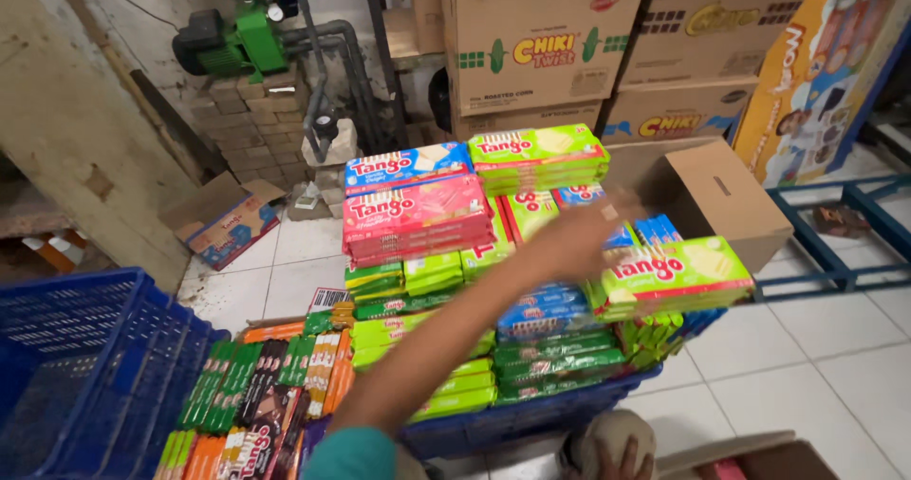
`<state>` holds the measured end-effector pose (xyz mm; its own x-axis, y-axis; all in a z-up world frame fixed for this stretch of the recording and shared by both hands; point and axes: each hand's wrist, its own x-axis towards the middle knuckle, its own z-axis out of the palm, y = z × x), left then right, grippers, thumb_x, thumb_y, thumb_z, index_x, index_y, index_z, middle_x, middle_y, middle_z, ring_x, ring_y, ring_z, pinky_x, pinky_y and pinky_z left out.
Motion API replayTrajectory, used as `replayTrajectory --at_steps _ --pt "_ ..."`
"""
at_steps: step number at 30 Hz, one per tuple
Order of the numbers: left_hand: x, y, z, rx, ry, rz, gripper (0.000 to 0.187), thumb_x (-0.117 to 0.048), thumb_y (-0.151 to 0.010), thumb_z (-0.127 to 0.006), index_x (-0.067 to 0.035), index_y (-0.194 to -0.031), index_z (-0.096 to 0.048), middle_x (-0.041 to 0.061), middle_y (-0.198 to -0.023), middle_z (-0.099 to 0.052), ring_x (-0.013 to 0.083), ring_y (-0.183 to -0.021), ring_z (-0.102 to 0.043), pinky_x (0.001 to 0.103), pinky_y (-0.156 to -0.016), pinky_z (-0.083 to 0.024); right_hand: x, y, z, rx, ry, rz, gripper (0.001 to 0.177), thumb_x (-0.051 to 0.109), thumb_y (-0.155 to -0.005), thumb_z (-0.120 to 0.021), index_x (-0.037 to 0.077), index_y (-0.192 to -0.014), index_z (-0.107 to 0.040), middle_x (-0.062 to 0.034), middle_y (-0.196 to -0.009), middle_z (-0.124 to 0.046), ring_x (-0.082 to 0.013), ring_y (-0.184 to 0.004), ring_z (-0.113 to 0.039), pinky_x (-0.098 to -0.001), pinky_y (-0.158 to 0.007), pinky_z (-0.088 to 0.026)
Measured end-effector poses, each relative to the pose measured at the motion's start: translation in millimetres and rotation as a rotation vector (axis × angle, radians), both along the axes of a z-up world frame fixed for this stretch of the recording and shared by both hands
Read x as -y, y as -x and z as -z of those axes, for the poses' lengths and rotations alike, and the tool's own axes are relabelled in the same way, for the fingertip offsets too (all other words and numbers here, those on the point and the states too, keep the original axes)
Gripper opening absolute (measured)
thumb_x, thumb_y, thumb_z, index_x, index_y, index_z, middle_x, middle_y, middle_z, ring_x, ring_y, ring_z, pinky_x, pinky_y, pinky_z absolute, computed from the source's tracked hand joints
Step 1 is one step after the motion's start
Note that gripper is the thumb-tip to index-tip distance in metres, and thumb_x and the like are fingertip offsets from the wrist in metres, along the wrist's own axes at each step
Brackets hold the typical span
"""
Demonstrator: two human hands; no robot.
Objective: The person sits on a small stool and transfers packs of Tango snacks from a cardboard box into a blue plastic crate. They handle the packs one by one, stacking them neatly in the crate.
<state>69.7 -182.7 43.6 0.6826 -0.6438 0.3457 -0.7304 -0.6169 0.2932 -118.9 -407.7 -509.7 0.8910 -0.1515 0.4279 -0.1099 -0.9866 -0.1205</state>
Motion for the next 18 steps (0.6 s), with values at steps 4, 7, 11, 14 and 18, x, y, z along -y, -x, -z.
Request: replayTrajectory --at_steps 4,7,11,14,18 --pt "56.6 114.1 71.5 -0.259 0.141 0.108 0.06 -0.039 -0.092 -0.053 -0.027 -0.15 -0.044 0.009 -0.156 -0.056 0.0373 -0.129 -0.062 0.05 -0.086 -0.055 34.9 21.8 -29.0 0.028 -0.012 0.03 0.093 0.075 -0.045 -0.064 0.052 -0.135 -0.06 -0.001 -0.159 -0.057 -0.0348 -0.134 -0.062 -0.0587 -0.082 -0.057" --pt "93.3 144.2 195.7 -0.045 0.272 0.327 0.043 -0.035 -0.096 -0.055 -0.011 -0.13 -0.065 0.009 -0.13 -0.069 0.0285 -0.112 -0.071 0.044 -0.087 -0.058 69.8 29.1 -61.7 -0.055 -0.722 -0.207 0.063 0.036 -0.081 -0.073 0.001 -0.132 -0.064 -0.0237 -0.128 -0.07 -0.0398 -0.121 -0.065 -0.0469 -0.107 -0.047" --pt "130.1 162.7 309.2 -0.342 0.258 0.358 0.036 -0.019 -0.085 -0.061 -0.007 -0.118 -0.071 0.012 -0.119 -0.07 0.0314 -0.111 -0.067 0.04 -0.101 -0.051 137.2 67.7 -54.6 -0.257 -0.902 0.258 0.045 0.046 -0.09 -0.068 0.022 -0.128 -0.069 -0.0073 -0.117 -0.076 -0.0244 -0.11 -0.071 -0.0375 -0.099 -0.052" --pt "150.8 159.2 364.1 -0.423 0.168 0.303 0.036 -0.022 -0.085 -0.064 -0.007 -0.116 -0.073 0.012 -0.119 -0.07 0.0312 -0.112 -0.065 0.043 -0.099 -0.05 178.2 92.9 -39.6 -0.316 -1.021 0.447 0.044 0.045 -0.09 -0.072 0.018 -0.126 -0.072 -0.0049 -0.124 -0.076 -0.0212 -0.12 -0.069 -0.0356 -0.102 -0.049" --pt "175.5 149.4 414.2 -0.376 -0.004 0.26 0.032 -0.017 -0.081 -0.066 -0.002 -0.108 -0.071 0.019 -0.114 -0.071 0.0383 -0.115 -0.063 0.05 -0.111 -0.038 227.8 132.6 40.9 -0.392 -1.02 0.533 0.061 0.053 -0.09 -0.069 0.015 -0.137 -0.067 -0.0077 -0.143 -0.066 -0.0239 -0.132 -0.062 -0.0392 -0.11 -0.046"
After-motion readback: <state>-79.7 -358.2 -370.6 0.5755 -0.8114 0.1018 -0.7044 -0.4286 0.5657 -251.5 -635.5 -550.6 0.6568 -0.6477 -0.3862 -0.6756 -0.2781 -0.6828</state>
